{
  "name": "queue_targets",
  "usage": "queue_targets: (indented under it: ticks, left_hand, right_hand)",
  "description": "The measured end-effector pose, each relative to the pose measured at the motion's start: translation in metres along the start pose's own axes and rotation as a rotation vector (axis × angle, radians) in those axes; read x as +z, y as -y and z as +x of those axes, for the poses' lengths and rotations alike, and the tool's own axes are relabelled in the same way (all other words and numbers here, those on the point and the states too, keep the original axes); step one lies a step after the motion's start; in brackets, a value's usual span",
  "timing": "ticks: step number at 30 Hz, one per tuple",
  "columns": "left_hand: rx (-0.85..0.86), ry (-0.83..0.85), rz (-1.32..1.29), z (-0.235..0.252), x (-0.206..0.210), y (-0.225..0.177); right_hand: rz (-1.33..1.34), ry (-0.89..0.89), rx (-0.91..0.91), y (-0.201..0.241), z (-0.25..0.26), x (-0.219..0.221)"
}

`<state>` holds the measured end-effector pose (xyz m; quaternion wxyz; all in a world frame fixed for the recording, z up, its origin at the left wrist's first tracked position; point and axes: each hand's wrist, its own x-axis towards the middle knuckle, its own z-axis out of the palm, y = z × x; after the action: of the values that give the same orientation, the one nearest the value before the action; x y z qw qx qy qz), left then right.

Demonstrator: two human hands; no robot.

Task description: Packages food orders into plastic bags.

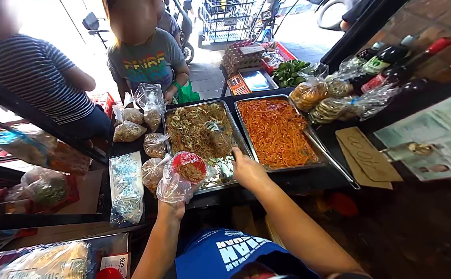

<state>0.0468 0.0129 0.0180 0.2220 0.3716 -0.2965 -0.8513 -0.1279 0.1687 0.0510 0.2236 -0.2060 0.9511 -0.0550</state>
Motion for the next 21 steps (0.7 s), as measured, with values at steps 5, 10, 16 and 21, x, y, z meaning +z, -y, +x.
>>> queue_targets:
  ticks: [5,10,16,21]
  left_hand:
    - [0.037,0.013,-0.045,0.001,-0.006,0.001]
    - [0.085,-0.087,-0.050,0.006,-0.005,-0.003]
    - [0.051,-0.093,-0.079,0.022,-0.007,0.004]
    - [0.044,-0.068,-0.033,0.035,0.017,0.005]
  right_hand:
    - [0.391,0.119,0.062,0.032,0.058,0.044]
    - [1.984,0.519,0.239,0.023,0.062,0.040]
    - [2.136,0.673,0.111,-0.015,0.031,0.020]
    - [1.745,0.554,-0.104,-0.024,-0.016,-0.008]
